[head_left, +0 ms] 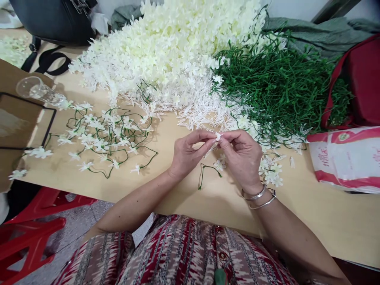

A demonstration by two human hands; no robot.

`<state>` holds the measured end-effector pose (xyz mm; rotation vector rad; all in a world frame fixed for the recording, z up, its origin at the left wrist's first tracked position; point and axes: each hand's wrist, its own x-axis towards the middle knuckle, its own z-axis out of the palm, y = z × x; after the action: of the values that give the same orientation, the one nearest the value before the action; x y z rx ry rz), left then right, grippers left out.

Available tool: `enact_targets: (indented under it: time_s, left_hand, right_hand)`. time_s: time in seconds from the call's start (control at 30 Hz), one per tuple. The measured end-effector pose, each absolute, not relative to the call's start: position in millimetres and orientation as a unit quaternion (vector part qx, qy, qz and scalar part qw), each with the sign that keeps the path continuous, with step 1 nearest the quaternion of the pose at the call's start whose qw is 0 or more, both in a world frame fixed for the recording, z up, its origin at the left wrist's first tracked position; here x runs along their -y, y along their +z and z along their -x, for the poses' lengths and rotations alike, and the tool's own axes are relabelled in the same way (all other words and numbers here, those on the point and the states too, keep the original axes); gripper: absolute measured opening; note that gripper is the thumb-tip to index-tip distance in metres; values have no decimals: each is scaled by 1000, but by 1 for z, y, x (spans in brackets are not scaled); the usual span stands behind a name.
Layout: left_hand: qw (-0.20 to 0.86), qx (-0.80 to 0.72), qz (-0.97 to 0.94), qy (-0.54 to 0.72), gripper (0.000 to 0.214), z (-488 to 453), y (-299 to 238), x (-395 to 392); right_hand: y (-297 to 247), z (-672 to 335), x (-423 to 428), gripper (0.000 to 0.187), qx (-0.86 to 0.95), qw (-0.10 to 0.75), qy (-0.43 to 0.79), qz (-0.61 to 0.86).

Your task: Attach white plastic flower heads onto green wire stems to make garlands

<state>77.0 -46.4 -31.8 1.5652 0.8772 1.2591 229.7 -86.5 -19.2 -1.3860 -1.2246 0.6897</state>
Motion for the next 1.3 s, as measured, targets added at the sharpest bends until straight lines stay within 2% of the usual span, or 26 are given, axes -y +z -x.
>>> enact_targets:
  time_s: [0.27, 0.5, 0.63, 0.77, 1.0, 1.2, 1.3]
  left_hand:
    - [384, -323, -706, 500, 14, -74, -32, 41]
    - [293, -336, -742, 501, 14, -64, -29, 32]
    - [298, -277, -806, 430, 11, -55, -25, 28]
    - [314, -197, -866, 334, 13, -51, -27, 28]
    - [265, -176, -911, 263, 18, -64, -39, 36]
    - [238, -168, -941, 173, 32, -55, -20, 38]
    - [211, -176, -952, 135, 25, -50, -12, 37]
  right_hand:
    - [-22, -233, 81, 9, 505, 580, 291, 569]
    - [-23, -258, 71, 13, 496, 649, 265, 512]
    - [-16, -275, 73, 13, 488, 654, 226, 532]
    - [-2, -289, 77, 13, 484, 626, 198, 578]
    - [4, -295, 78, 6, 524, 567, 170, 612]
    - [-5, -296, 75, 3, 547, 558, 164, 602]
    - [-10, -297, 74, 3, 554, 554, 175, 595]
